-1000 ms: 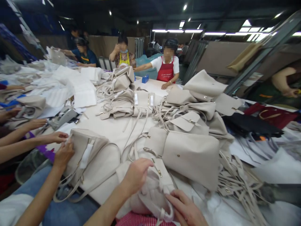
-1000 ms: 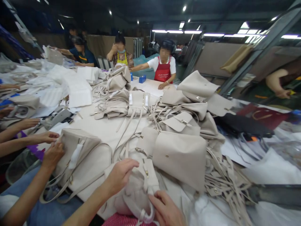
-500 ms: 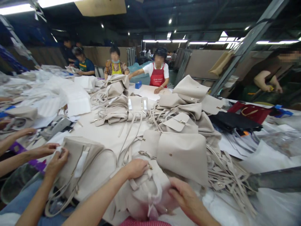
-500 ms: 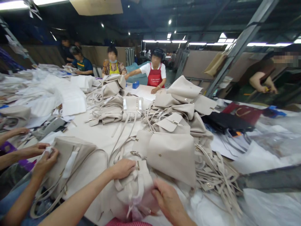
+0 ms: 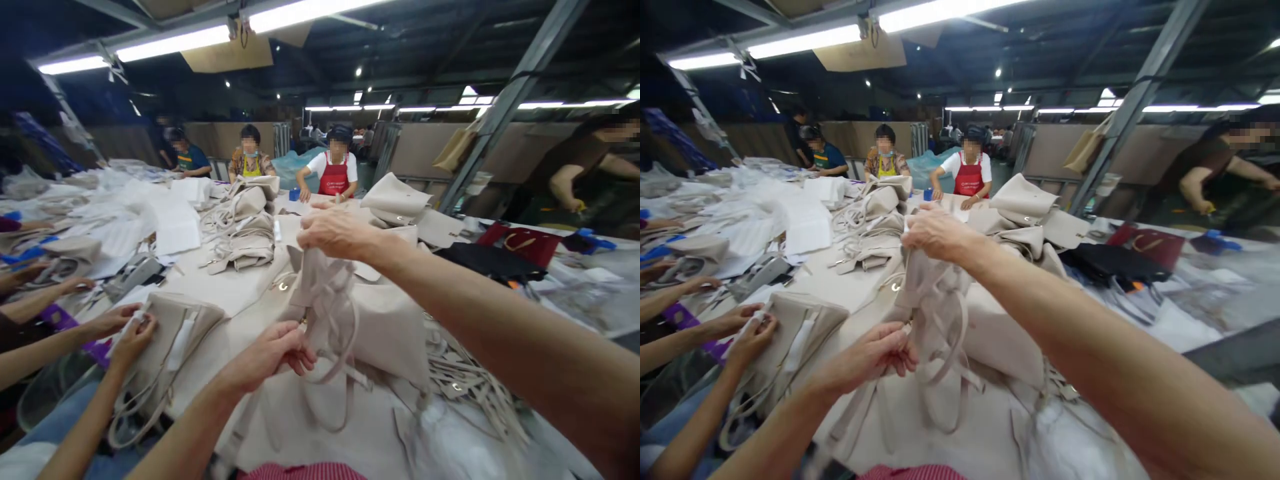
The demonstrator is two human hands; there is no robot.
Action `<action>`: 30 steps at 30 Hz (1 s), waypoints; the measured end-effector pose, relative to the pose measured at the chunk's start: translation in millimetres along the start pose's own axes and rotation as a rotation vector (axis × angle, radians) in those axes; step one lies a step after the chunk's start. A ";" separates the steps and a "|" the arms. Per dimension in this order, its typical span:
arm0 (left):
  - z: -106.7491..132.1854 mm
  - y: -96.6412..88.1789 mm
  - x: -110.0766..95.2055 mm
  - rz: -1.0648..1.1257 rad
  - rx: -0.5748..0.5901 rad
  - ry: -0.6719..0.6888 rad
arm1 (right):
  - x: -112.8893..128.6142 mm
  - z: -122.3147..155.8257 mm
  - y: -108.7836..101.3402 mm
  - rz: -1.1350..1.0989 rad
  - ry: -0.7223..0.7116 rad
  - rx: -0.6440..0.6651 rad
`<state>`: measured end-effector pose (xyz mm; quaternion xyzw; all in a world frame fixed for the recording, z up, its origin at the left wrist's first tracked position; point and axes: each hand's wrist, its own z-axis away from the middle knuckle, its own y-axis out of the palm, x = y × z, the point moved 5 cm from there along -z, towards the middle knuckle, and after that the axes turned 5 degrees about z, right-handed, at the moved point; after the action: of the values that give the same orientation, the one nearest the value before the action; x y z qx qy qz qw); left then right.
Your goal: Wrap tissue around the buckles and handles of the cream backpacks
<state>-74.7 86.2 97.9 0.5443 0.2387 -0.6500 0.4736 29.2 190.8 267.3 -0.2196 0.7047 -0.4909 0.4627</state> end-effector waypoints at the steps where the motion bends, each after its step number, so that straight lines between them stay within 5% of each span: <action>1: -6.3 4.4 16.0 0.077 -0.049 -0.004 | 7.2 -1.2 5.6 -0.025 -0.015 -0.012; 4: -23.6 7.4 66.9 0.243 -0.210 -0.055 | 21.7 10.9 28.4 -0.152 0.024 -0.070; 7: -31.2 0.9 96.0 0.258 -0.286 -0.042 | 18.2 56.3 56.5 -0.337 0.223 -0.110; 13: -20.9 -26.3 84.1 0.135 -0.400 -0.060 | 16.5 241.6 146.9 -0.816 0.928 0.076; 16: -14.5 -31.5 66.9 0.095 -0.401 -0.072 | 55.9 329.3 183.2 -0.848 1.143 0.158; 20: -11.5 -29.4 57.6 0.206 -0.362 -0.073 | 150.1 401.8 206.1 -0.935 1.364 0.260; 25: -16.5 -35.5 88.5 0.239 -0.325 -0.191 | 260.5 440.5 220.3 -0.986 1.600 0.298; 27: -21.1 -42.3 106.8 0.144 -0.276 -0.290 | 281.2 444.8 225.8 -0.959 1.663 0.272; 30: -24.3 -59.8 125.7 0.021 -0.233 -0.366 | 280.3 441.6 227.5 -0.886 1.695 0.186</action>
<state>-110.2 87.6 -38.8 0.3611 0.2165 -0.7011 0.5755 312.2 -143.2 -98.4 -0.0003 0.6162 -0.6708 -0.4127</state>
